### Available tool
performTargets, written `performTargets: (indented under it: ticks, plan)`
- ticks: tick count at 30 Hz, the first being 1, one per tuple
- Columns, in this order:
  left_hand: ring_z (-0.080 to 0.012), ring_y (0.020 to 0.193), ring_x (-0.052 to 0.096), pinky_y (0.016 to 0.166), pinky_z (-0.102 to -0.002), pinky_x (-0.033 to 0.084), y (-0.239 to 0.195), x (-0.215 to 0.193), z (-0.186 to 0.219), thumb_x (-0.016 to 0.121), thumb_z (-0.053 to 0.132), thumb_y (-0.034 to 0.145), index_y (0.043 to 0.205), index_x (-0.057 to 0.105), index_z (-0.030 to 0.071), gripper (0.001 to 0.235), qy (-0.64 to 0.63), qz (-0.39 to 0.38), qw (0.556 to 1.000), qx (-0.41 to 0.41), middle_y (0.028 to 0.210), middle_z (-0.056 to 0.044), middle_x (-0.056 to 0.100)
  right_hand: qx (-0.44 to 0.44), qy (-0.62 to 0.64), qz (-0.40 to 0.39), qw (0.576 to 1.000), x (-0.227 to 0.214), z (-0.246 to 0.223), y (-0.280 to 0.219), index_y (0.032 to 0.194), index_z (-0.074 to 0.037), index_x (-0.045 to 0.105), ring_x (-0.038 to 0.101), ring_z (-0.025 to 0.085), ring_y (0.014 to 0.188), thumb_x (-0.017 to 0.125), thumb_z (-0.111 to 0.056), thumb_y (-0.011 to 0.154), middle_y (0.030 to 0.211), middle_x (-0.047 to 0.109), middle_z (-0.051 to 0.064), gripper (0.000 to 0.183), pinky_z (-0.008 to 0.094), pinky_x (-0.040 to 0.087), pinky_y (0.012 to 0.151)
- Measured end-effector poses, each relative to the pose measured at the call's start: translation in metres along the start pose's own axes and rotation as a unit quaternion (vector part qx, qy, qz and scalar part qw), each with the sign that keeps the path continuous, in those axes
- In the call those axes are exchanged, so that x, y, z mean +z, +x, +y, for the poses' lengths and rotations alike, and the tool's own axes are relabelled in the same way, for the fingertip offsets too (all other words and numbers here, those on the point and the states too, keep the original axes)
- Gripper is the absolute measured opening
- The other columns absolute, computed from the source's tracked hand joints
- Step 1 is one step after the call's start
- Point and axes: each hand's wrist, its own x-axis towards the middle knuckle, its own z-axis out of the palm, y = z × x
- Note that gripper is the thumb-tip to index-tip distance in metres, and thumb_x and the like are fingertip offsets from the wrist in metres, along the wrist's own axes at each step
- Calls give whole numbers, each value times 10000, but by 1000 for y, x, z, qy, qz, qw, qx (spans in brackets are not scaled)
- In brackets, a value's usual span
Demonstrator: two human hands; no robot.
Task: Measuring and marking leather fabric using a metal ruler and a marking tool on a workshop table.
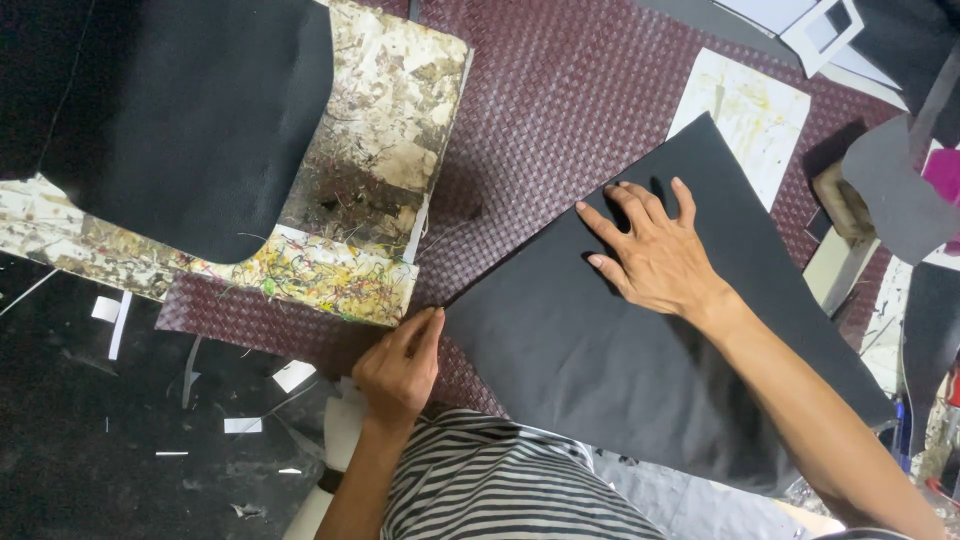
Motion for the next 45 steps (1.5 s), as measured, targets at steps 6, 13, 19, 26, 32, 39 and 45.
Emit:
performTargets:
  ticks: [6,13,19,26,32,39,45]
  plan:
    - [-149,727,724,620,-244,568,-4,1,-3,697,127,974,996,812,156,121,-9,-10,1000,-2,970,-8,757,-1,7,0,1000,-1,1,-1,1556,-242,495,427,323,1430,307,-548,1067,1424,514,181,606,663,81,1150]
    - [-139,730,729,614,-237,568,-1,1,-3,711,117,960,978,808,150,104,-27,-14,1000,-2,950,-4,745,-5,9,-3,1000,0,0,-1,1556,-222,498,427,333,1423,323,-538,1072,1417,506,192,604,671,84,1146]
    - [-144,728,725,614,-238,567,-5,2,-6,670,97,967,1032,811,151,164,-15,-33,999,18,945,-25,730,-4,7,-12,1000,-2,1,-1,1544,-221,519,428,330,1426,329,-535,1075,1419,512,192,596,655,51,1154]
    - [-135,754,720,632,-236,568,-12,4,-9,622,109,977,1049,793,166,194,9,-62,997,40,980,-12,707,10,11,-15,1000,-1,2,-1,1553,-263,505,416,329,1442,316,-547,1072,1453,509,175,590,673,55,1142]
    - [-137,699,702,599,-235,560,-11,5,-9,632,101,955,1022,794,160,185,7,-59,998,31,937,-12,690,7,27,-21,999,0,3,-1,1598,-269,458,407,351,1432,313,-523,1075,1448,497,187,599,678,49,1127]
    - [-148,674,700,592,-236,560,-8,6,-6,672,103,906,1011,800,135,169,-20,-27,999,4,915,-31,690,2,35,-18,999,0,3,0,1599,-236,465,418,374,1426,330,-515,1080,1442,503,213,605,691,59,1121]
    - [-140,693,717,586,-230,572,4,3,-4,734,208,909,1006,797,113,149,-34,-14,999,-1,898,-37,708,-2,37,-16,999,3,2,-1,1601,-208,460,424,384,1421,340,-507,1073,1438,500,233,619,704,56,1111]
